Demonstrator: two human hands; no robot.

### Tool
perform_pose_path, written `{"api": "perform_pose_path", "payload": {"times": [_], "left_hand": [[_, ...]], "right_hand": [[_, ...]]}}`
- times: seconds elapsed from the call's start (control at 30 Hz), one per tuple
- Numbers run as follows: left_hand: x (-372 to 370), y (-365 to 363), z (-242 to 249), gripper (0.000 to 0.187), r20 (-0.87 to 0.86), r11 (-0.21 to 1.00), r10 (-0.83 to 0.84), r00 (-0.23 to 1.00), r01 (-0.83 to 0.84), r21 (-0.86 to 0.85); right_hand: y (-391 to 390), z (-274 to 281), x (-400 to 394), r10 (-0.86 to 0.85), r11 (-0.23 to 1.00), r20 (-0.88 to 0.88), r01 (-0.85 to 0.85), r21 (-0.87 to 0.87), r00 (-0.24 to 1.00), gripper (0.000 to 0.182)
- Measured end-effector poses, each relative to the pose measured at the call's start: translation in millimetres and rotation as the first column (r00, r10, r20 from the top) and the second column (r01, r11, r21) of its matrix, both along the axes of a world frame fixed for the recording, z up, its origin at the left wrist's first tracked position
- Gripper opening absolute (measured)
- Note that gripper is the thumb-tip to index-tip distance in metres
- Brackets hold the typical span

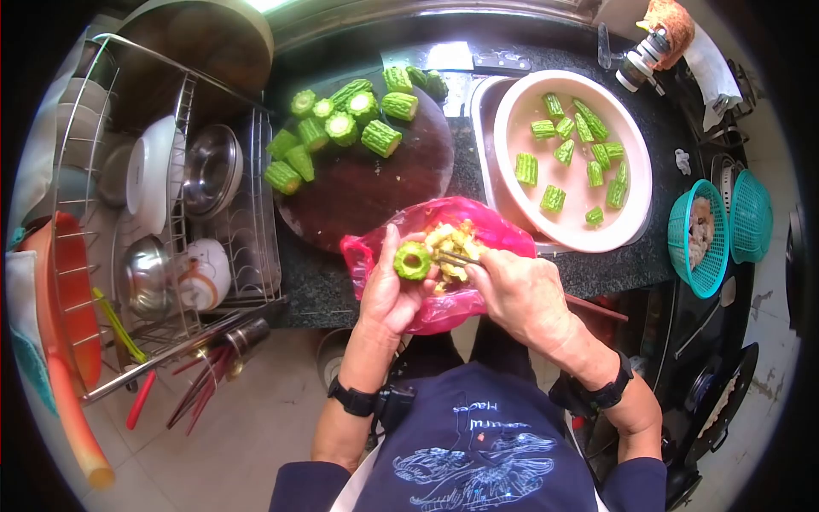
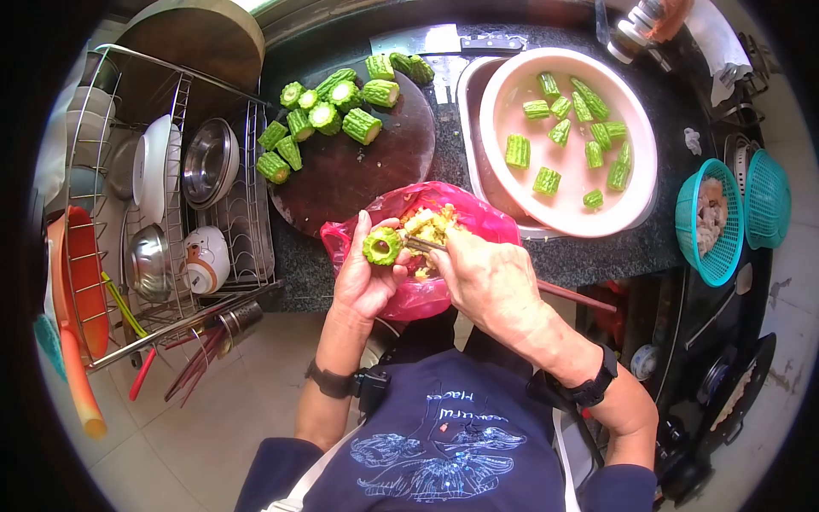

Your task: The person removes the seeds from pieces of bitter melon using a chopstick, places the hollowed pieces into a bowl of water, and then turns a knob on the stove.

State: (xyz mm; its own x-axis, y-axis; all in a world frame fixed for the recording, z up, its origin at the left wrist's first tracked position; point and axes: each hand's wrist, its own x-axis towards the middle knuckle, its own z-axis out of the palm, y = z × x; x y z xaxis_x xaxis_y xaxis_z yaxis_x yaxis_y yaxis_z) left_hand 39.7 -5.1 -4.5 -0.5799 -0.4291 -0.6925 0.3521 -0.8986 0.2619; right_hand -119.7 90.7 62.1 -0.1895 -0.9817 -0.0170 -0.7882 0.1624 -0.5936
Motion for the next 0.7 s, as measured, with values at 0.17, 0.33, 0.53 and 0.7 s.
{"api": "perform_pose_path", "payload": {"times": [0.17, 0.33, 0.53, 0.7], "left_hand": [[-4.8, 5.5, 7.0, 0.041, 0.064, 0.999, 0.040, 0.997, -0.042, 0.023], [-9.9, 9.7, 10.4, 0.043, 0.089, 0.998, 0.057, 0.994, -0.060, 0.036], [-24.9, 23.4, 24.5, 0.036, 0.237, 0.877, -0.134, 0.962, 0.227, -0.423], [-19.7, 17.3, 9.9, 0.030, 0.607, 0.504, -0.117, 0.786, 0.573, -0.646]], "right_hand": [[-2.0, -0.2, -1.4, -0.035, 0.999, 0.052, 0.036, -0.026, 0.998, 0.016], [-5.3, 2.8, -4.2, -0.048, 0.999, 0.268, 0.046, 0.013, 0.962, 0.026], [-16.4, -13.3, -7.6, -0.075, 0.996, 0.419, 0.051, 0.068, 0.905, 0.026], [-9.5, -26.9, -14.6, -0.078, 0.997, 0.401, 0.062, 0.053, 0.913, 0.019]]}}
